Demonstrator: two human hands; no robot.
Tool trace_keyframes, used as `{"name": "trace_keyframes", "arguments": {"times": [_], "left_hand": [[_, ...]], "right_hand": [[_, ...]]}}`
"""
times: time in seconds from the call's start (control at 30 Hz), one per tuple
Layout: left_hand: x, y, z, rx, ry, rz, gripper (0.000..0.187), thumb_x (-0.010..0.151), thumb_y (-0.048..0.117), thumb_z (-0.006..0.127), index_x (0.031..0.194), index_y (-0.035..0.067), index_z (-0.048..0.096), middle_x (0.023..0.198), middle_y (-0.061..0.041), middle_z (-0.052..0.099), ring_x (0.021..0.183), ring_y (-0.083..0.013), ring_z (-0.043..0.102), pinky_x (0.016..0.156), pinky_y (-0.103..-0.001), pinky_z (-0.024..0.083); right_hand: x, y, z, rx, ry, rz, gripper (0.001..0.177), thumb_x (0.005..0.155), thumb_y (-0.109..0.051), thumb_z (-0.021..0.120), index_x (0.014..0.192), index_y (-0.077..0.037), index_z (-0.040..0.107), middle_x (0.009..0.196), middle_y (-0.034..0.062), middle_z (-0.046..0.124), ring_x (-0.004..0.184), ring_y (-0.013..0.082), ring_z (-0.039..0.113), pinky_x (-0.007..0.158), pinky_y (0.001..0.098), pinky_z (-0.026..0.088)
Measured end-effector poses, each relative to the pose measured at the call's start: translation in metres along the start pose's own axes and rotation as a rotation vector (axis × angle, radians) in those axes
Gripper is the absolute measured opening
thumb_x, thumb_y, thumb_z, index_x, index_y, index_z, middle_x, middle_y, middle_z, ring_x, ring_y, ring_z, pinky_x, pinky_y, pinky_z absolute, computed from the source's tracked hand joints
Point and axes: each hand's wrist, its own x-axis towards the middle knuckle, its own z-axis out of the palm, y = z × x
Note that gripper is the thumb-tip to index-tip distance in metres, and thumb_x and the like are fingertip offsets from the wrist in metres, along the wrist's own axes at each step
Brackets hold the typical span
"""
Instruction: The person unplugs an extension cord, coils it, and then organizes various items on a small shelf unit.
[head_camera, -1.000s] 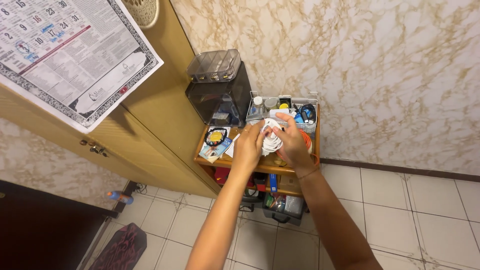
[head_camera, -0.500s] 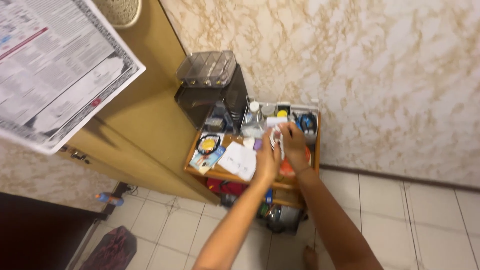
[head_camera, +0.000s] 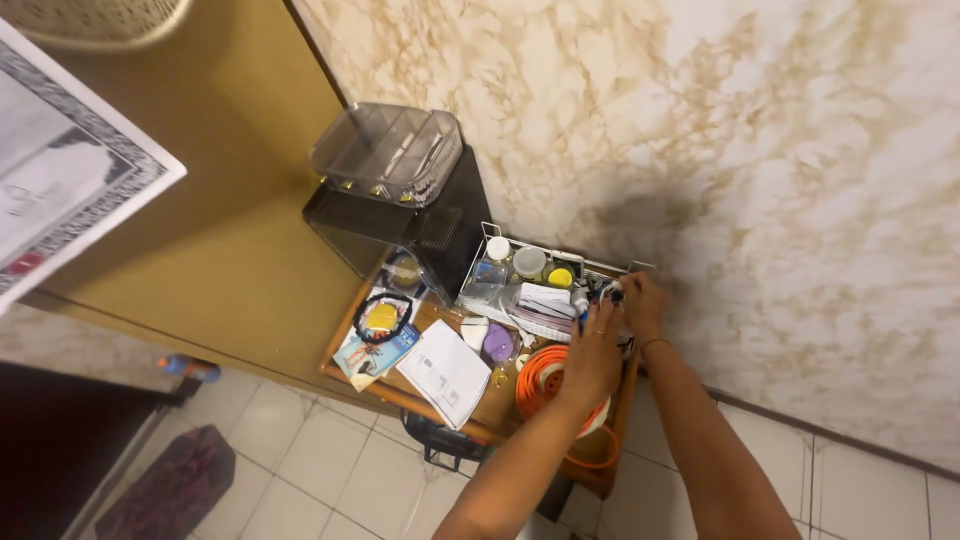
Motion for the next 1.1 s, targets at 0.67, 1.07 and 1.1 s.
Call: {"name": "trace_keyframes", "arguments": {"times": [0.67, 1.07, 1.1], "left_hand": [[0.037, -0.054, 0.055, 0.104, -0.47, 0.006, 0.079, 0.089, 0.034, 0.05, 0.158, 0.001, 0.03, 0.169, -0.013, 0.023, 0.16, -0.0256, 0.009, 0.128, -0.051, 0.002], [0.004, -0.182, -0.075, 0.175, -0.145, -0.07, 0.077, 0.073, 0.004, 0.071, 0.147, 0.007, 0.048, 0.153, -0.019, 0.045, 0.144, -0.0364, 0.041, 0.114, -0.062, 0.034], [0.003, -0.203, -0.066, 0.246, -0.225, -0.117, 0.073, 0.078, 0.012, 0.073, 0.147, 0.013, 0.049, 0.153, -0.014, 0.046, 0.145, -0.032, 0.042, 0.114, -0.058, 0.038]], "right_hand": [[-0.038, -0.031, -0.023, -0.725, -0.419, -0.211, 0.069, 0.107, -0.065, 0.021, 0.161, -0.023, 0.031, 0.171, -0.0002, 0.022, 0.155, 0.0307, 0.019, 0.116, 0.0703, 0.015], [-0.059, -0.132, 0.019, -0.506, -0.267, -0.732, 0.097, 0.069, -0.061, 0.08, 0.141, -0.004, 0.051, 0.13, 0.0154, 0.058, 0.12, 0.0347, 0.056, 0.09, 0.0483, 0.046], [-0.064, -0.14, 0.027, -0.581, -0.306, -0.732, 0.109, 0.064, -0.07, 0.079, 0.145, -0.003, 0.048, 0.129, 0.0143, 0.057, 0.119, 0.0329, 0.056, 0.091, 0.0475, 0.046]]}}
